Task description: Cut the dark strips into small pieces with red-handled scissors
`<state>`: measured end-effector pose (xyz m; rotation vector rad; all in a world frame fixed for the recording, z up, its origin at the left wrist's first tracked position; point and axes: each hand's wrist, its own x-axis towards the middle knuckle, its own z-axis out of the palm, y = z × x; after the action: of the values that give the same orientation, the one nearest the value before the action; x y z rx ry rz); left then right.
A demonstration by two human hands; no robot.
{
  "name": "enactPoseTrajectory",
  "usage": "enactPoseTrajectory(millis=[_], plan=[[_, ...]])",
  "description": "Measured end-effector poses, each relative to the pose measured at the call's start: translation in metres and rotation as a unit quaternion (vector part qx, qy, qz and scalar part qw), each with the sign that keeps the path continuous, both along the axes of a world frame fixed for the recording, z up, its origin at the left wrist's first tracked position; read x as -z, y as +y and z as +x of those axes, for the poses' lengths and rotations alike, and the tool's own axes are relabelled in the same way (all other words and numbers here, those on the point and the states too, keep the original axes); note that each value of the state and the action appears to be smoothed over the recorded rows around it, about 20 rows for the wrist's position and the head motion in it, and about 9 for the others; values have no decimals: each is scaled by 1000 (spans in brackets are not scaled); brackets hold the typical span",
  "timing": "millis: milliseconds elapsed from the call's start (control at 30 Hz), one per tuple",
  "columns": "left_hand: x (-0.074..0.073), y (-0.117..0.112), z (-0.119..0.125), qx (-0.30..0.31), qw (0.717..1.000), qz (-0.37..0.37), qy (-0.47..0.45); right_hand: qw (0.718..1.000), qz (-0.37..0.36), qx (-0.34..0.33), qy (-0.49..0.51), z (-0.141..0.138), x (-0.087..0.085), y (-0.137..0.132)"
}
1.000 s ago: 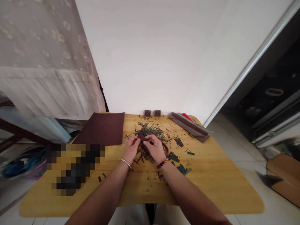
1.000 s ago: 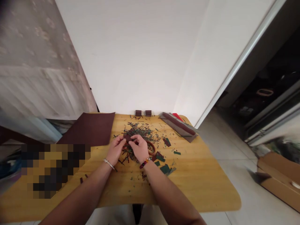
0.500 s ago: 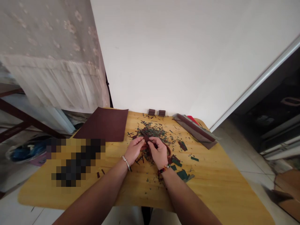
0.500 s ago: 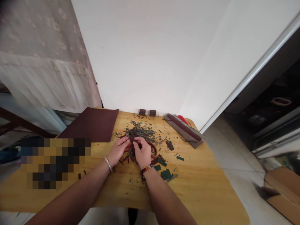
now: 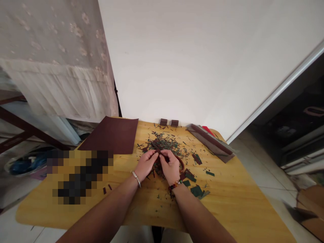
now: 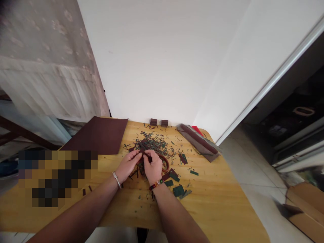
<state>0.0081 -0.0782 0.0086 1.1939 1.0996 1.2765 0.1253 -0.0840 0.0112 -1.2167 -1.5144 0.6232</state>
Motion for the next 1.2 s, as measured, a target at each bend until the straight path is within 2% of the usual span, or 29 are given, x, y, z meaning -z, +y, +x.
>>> enactPoseTrajectory(millis=[133, 233, 333, 433, 600, 700, 833, 1033, 1200], plan=[[0, 0, 1, -13, 1000, -2, 12, 1000, -2, 10, -6, 0, 4, 1], [-2, 1, 2, -18, 1000, -15, -13, 999, 8, 16, -42, -1, 3, 0], [-7, 1, 1, -29, 991, -63, -110, 996, 41, 20, -75, -1, 0, -1], [-13, 1, -4, -49, 968, -119, -216, 995, 59, 43, -66, 2, -3, 0], [-16, 2, -9, -69, 946, -147, -281, 998, 42, 23, -43, 6, -2, 1], [-14, 1, -7, -65, 944, -148, -289, 999, 14, -10, -36, 3, -3, -1], [-12, -1, 1, -64, 945, -145, -285, 1000, -16, -14, -21, -1, -7, -4], [-14, -4, 4, -57, 961, -132, -236, 995, -79, -42, 50, 2, -9, -2], [-17, -6, 1, -23, 963, -139, -229, 994, -86, -50, 51, -2, -7, -3]])
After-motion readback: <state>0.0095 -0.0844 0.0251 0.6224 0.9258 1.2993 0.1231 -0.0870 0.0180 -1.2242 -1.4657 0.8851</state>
